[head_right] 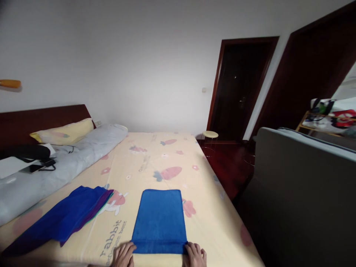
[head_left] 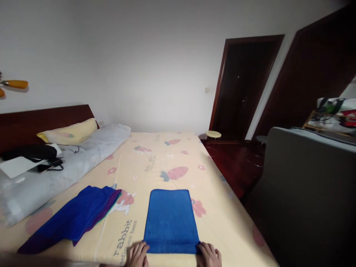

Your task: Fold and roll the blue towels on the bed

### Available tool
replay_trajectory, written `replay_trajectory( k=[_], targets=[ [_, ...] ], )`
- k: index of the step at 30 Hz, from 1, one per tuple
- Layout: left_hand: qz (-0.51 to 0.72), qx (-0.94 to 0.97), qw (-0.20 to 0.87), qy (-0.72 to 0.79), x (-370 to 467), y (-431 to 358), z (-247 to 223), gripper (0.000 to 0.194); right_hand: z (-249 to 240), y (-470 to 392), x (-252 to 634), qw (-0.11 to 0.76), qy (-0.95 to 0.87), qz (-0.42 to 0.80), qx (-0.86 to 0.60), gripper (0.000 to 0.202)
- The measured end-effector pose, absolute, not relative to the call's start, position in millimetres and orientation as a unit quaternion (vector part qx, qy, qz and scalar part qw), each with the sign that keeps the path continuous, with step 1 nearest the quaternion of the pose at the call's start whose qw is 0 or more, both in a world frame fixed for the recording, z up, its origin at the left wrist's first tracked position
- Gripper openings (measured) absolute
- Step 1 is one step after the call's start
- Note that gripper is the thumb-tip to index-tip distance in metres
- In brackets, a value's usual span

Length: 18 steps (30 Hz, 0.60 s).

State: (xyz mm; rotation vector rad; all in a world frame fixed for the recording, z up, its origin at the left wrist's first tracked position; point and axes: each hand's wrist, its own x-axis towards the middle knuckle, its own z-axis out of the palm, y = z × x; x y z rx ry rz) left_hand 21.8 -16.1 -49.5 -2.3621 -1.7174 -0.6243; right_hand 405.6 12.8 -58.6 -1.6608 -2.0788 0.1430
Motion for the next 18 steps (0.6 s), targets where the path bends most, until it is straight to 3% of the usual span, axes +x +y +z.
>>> replay_trajectory(
  k=[6, 18],
  targets=[
    [-0.201, -0.774, 0.064, -0.597, 15.1, -16.2, -29.6, 0.043, -55.1, 17.3, 420.7, 0.22, -0.778, 0.09, -0.582, 0.037],
    [-0.233, -0.756, 0.028, -0.611, 26.9, -11.9, -2.7, 0.033, -30.4, 21.8, 416.8, 0.275, -0.776, 0.064, -0.564, 0.023]
  ],
)
